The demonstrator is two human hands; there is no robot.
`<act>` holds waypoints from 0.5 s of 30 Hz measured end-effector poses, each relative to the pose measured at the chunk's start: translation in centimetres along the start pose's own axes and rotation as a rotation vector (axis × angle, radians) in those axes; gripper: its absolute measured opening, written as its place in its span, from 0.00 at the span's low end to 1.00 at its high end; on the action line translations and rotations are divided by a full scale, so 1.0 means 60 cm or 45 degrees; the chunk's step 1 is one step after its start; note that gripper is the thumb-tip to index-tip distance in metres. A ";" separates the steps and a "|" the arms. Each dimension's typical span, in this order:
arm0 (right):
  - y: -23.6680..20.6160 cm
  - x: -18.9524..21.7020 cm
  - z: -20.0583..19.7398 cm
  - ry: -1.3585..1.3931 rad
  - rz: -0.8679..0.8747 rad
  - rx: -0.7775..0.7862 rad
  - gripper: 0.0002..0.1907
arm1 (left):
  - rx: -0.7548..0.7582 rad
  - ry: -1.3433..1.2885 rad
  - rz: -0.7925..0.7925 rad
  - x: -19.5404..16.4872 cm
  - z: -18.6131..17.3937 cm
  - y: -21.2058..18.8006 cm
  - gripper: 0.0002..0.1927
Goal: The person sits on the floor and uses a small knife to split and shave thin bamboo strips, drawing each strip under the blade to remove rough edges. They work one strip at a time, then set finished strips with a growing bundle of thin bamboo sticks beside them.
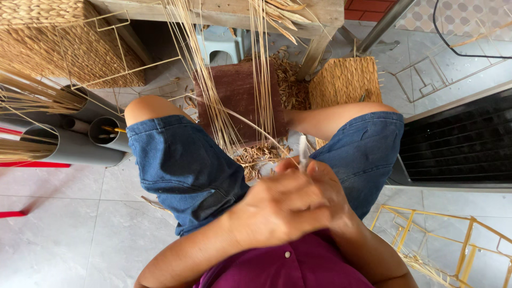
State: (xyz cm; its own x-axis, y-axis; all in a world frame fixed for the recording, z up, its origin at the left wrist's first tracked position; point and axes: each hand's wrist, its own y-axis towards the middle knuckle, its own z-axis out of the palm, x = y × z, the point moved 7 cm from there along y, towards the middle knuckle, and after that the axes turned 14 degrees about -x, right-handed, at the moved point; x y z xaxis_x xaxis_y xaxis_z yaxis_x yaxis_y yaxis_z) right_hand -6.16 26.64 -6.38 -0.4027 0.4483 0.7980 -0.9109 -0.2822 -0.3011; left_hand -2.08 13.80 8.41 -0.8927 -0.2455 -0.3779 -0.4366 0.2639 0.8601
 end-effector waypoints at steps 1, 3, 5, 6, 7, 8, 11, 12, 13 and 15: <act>0.004 -0.004 -0.012 0.028 0.081 -0.074 0.24 | 0.078 -0.067 0.013 -0.009 0.018 -0.010 0.09; 0.008 0.006 -0.011 -0.072 -0.036 0.033 0.18 | 0.224 -0.195 0.010 -0.027 0.053 -0.034 0.08; 0.014 0.015 -0.012 -0.173 -0.130 0.061 0.15 | 0.351 -0.312 -0.007 -0.034 0.086 -0.054 0.05; 0.016 0.019 -0.015 -0.224 -0.162 0.038 0.14 | 0.378 -0.319 -0.033 -0.031 0.096 -0.061 0.05; 0.018 0.023 -0.018 -0.274 -0.193 0.014 0.13 | 0.405 -0.326 -0.060 -0.029 0.104 -0.069 0.05; 0.026 0.031 -0.020 -0.281 -0.258 -0.028 0.12 | 0.432 -0.331 -0.086 -0.027 0.111 -0.074 0.05; 0.037 0.058 -0.017 -0.300 -0.519 -0.058 0.10 | 0.351 -0.503 -0.208 -0.007 0.102 -0.076 0.09; 0.028 0.072 -0.016 -0.310 -0.638 0.001 0.09 | 0.328 -0.460 -0.240 0.002 0.096 -0.076 0.08; 0.018 0.083 -0.016 -0.319 -0.752 0.056 0.09 | 0.306 -0.421 -0.278 0.009 0.088 -0.080 0.07; 0.010 0.094 -0.029 -0.315 -0.877 0.067 0.11 | 0.239 -0.328 -0.441 0.030 0.080 -0.088 0.06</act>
State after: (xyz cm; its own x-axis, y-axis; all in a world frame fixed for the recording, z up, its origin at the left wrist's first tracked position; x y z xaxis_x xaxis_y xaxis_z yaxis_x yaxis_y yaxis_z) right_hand -9.17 30.45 -2.94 0.2975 0.3356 0.8938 -0.9421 -0.0486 0.3318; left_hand -1.94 16.44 1.54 -0.6791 -0.1159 -0.7248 -0.7052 0.3772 0.6004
